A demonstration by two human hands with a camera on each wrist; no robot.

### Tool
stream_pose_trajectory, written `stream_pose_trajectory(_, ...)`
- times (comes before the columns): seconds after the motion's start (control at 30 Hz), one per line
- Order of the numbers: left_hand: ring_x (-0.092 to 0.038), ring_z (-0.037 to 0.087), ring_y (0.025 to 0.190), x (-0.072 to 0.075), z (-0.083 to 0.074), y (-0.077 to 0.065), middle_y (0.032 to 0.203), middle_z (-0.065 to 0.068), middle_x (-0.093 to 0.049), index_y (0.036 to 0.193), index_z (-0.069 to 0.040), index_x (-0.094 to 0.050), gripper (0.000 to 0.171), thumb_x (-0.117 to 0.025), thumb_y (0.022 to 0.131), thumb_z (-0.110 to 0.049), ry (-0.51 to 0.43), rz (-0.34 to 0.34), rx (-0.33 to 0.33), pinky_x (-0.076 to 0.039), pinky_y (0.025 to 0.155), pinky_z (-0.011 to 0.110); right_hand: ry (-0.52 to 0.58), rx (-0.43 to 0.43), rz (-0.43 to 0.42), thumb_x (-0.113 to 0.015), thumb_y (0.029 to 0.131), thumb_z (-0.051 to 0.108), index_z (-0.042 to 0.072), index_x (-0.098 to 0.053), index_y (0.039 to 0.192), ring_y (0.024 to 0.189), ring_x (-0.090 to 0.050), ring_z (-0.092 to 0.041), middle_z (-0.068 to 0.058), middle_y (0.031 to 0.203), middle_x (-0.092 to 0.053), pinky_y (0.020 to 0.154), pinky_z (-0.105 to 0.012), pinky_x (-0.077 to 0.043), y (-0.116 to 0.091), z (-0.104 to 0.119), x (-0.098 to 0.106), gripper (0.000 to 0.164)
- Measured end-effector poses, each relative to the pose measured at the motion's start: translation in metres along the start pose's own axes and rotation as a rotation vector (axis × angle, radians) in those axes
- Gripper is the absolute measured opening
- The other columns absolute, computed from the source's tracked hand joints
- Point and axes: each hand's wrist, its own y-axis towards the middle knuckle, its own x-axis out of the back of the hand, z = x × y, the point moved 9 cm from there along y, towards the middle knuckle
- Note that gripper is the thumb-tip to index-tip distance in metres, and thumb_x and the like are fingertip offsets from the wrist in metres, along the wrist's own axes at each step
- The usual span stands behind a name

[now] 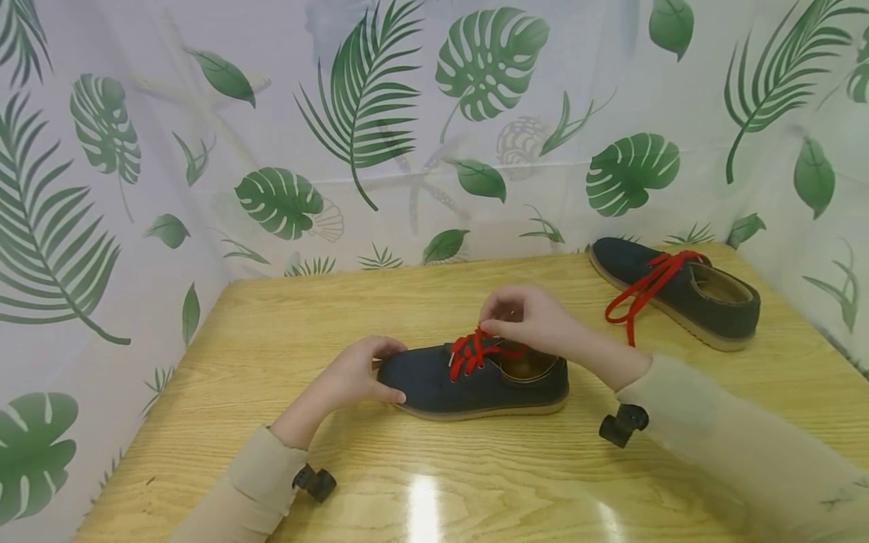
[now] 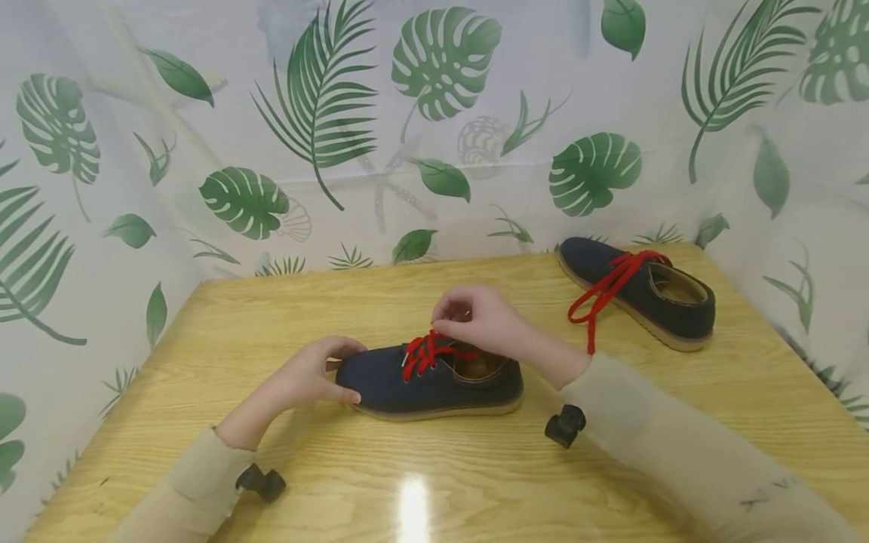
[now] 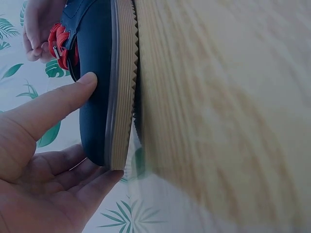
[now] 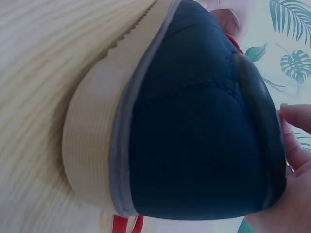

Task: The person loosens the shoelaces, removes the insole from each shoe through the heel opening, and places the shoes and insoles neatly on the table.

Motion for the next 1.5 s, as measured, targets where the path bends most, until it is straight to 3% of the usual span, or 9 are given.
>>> stream_pose_trajectory(0.53,-0.06,0.038,0.133,0.0,0.0,0.0,0.14,0.019,-0.065,0.141,-0.001,-0.062,0.068,-0.093,0.081,-0.007,0.007,0.001,-0.001,-0.05,0.117,0.052,0.027,0.081,0.124,-0.077,0.094,-0.001,0.002,-0.077,0.098,0.085,-0.066,-0.01,-0.012,0.099,-0.075,0.078,-0.022,-0.057,-0.003,0.003,-0.014,0.005)
stream_pose_trajectory(0.87,-0.06,0.038,0.134,-0.001,0.001,0.001,0.14,0.018,-0.065,0.141,-0.001,-0.062,0.068,-0.093,0.081,-0.006,-0.01,0.006,0.003,-0.05,0.117,0.051,-0.023,0.058,0.222,-0.08,0.092,0.002,0.004,-0.079,0.101,0.082,-0.065,-0.012,-0.009,0.097,-0.073,0.075,-0.023,-0.058,0.0,0.001,-0.019,0.009)
stream_pose_trajectory(1.5,-0.06,0.037,0.135,-0.001,0.001,0.001,0.142,0.017,-0.065,0.142,-0.003,-0.062,0.067,-0.092,0.082,-0.006,-0.031,0.0,0.025,-0.05,0.118,0.051,-0.127,0.081,0.241,-0.083,0.09,0.003,0.008,-0.074,0.089,0.076,-0.059,-0.014,-0.002,0.086,-0.068,0.07,-0.022,-0.054,0.001,0.005,-0.022,0.01)
